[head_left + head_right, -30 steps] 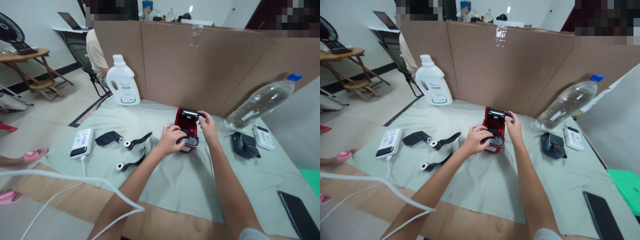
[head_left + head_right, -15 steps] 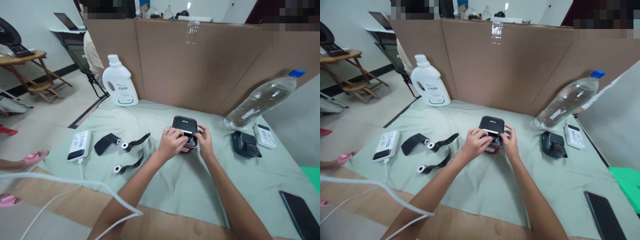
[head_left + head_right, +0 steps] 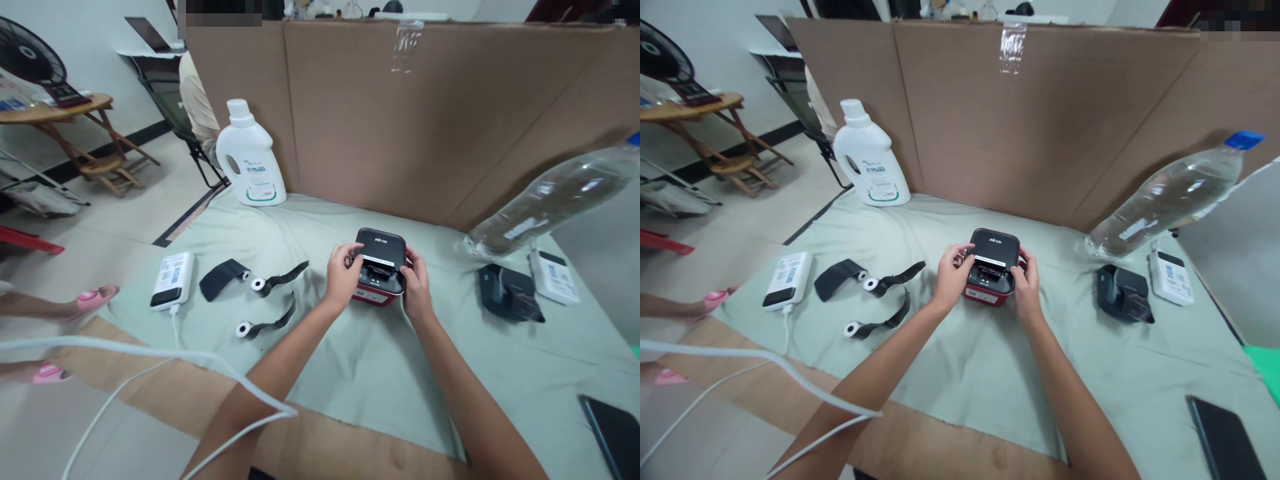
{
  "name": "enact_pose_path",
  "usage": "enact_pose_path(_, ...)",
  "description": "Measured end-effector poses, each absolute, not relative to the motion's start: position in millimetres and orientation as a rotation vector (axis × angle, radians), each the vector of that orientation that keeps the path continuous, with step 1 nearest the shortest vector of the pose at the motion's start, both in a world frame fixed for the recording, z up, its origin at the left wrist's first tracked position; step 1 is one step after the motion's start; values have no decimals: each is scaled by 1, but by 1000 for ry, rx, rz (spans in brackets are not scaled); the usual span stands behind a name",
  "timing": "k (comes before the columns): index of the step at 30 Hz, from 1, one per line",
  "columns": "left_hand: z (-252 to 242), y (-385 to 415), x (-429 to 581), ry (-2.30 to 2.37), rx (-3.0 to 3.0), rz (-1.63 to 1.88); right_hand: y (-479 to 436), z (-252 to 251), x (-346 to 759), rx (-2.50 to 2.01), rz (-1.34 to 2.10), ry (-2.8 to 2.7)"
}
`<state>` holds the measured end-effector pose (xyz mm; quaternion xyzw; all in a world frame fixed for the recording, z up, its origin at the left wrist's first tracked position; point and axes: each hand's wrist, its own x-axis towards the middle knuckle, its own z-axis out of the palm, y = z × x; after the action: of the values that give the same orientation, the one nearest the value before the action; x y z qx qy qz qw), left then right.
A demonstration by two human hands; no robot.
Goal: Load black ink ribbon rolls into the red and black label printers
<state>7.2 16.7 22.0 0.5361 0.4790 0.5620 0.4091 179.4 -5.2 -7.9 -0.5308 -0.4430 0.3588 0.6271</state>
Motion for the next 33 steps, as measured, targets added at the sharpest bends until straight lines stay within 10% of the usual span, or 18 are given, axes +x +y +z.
enact_pose_path(33, 9, 33, -1, 980, 926, 1166, 2, -16, 185, -1218, 990, -877)
